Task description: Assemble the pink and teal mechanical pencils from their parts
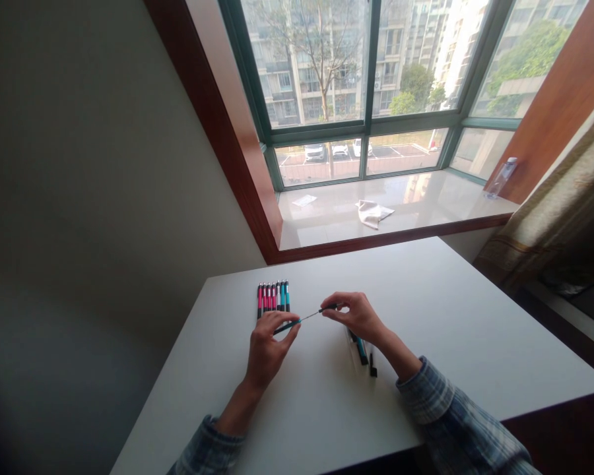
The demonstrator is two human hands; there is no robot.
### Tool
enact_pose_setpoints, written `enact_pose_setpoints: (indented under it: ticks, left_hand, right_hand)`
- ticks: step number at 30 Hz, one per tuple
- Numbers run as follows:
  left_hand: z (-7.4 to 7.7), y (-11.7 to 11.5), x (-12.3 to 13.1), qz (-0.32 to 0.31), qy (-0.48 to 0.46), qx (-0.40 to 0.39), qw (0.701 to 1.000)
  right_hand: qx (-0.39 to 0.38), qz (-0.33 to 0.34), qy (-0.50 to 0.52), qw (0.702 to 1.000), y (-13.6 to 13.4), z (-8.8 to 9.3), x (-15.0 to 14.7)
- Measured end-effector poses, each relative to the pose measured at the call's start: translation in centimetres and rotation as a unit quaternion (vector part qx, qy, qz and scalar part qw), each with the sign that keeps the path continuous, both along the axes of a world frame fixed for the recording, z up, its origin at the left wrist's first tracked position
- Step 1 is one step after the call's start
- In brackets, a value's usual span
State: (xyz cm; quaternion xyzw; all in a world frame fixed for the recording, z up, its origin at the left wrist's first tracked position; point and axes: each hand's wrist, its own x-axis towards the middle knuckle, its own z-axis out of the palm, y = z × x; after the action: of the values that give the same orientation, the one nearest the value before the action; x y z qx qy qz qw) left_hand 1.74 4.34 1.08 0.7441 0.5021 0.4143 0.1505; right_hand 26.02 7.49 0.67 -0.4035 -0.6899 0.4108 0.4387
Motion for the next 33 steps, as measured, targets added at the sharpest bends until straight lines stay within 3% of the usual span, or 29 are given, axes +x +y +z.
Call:
enact_pose_setpoints:
  ticks: [16,33]
  left_hand:
    - [-0.6,0.1,0.0,-0.011,0.034,0.022,0.999]
    - [-0.5,-0.5,0.5,-0.046,0.039,0.04,0.997]
  right_hand:
    - [0.056,0.011,-0.019,0.998,-0.2,-0.3,-0.4]
    - [0.037,0.05,-0.019,0.998,-0.8,-0.8,-2.2]
